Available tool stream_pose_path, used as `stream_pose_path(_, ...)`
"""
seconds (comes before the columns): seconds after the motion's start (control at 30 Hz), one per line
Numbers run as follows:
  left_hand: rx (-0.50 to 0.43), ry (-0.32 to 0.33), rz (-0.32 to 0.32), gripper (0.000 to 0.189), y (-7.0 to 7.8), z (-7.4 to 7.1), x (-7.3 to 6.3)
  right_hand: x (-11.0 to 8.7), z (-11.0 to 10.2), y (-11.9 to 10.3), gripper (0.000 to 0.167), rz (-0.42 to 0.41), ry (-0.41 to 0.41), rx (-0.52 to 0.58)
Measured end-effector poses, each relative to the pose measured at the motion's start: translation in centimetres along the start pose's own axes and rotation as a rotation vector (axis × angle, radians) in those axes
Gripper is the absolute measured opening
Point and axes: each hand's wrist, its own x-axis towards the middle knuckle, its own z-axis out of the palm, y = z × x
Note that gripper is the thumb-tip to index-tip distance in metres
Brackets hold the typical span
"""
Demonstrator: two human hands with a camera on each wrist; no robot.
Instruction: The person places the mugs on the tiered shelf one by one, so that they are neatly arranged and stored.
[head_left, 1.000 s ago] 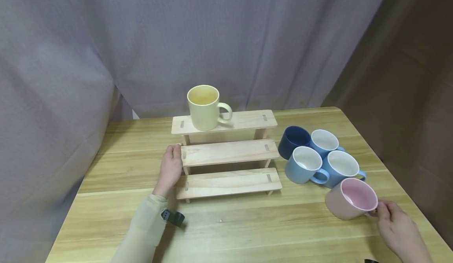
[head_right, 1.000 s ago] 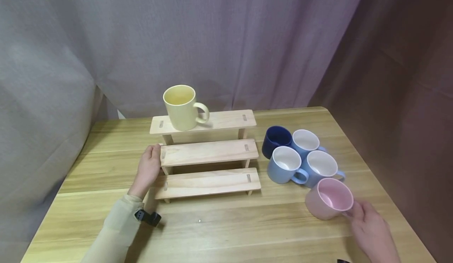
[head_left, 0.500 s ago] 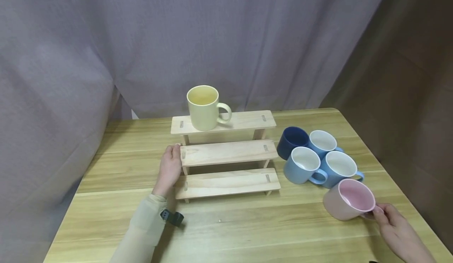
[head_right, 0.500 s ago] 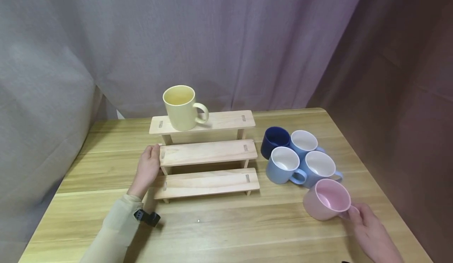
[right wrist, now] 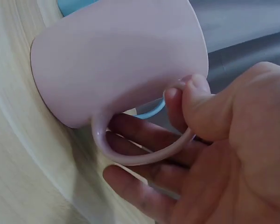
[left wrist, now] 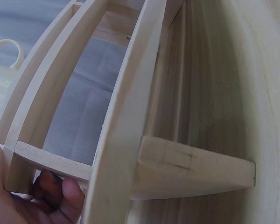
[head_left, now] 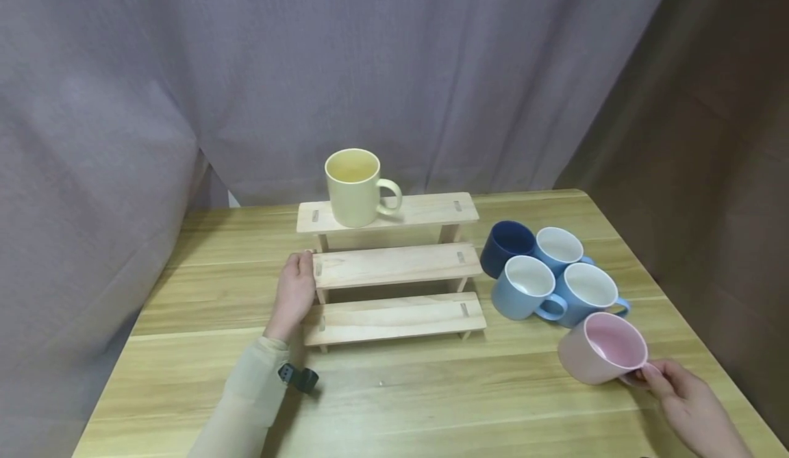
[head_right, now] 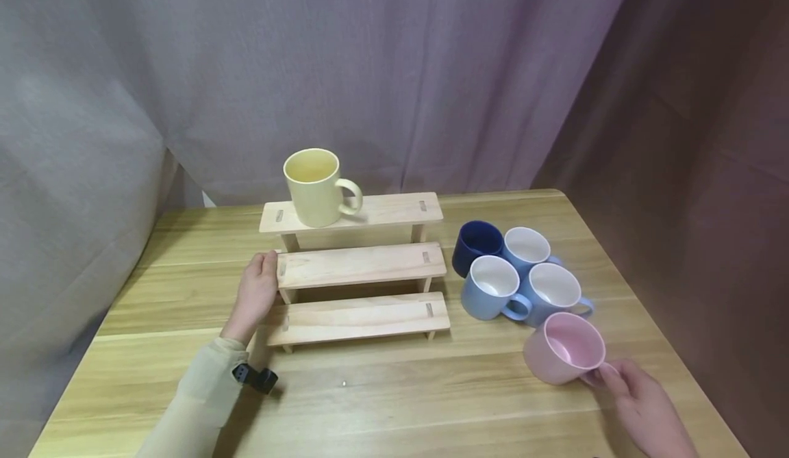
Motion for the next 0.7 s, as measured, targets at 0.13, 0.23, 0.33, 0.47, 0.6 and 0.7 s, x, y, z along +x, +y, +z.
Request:
stream_pose_path(0.13, -0.004, -0.012, 0.002, 0.045, -0.1, 0.0, 0.1, -0.4, 0.3, -0.2, 0.027, 0.036, 0.023, 0.021)
stream_pose_path(0.23, -0.004, -0.014, 0.004, 0.045, -0.1, 0.0, 0.1, -0.5, 0.3, -0.5, 0.029, 0.043, 0.06, 0.036)
stream_pose_path(0.33, -0.01, -0.013, 0.004, 0.044, -0.1, 0.0, 0.1, -0.7, 0.2, -0.7, 0.029, 0.05, 0.092, 0.058)
stream_pose_path(0.47, -0.017, -0.007, 0.003, 0.044, 0.0, -0.1, -0.1, -0.9, -0.1, -0.9, 0.033, 0.093, 0.101, 0.078)
stream_pose_path(0.6, -0.005, 0.002, 0.007, 0.044, 0.0, -0.1, 0.0, -1.1, -0.7, -1.3, 0.035, 0.13, 0.084, 0.084)
stream_pose_path(0.7, 0.004, 0.0, 0.007, 0.045, 0.0, 0.0, 0.1, -1.2, -0.9, -1.7, 0.034, 0.118, 0.089, 0.119)
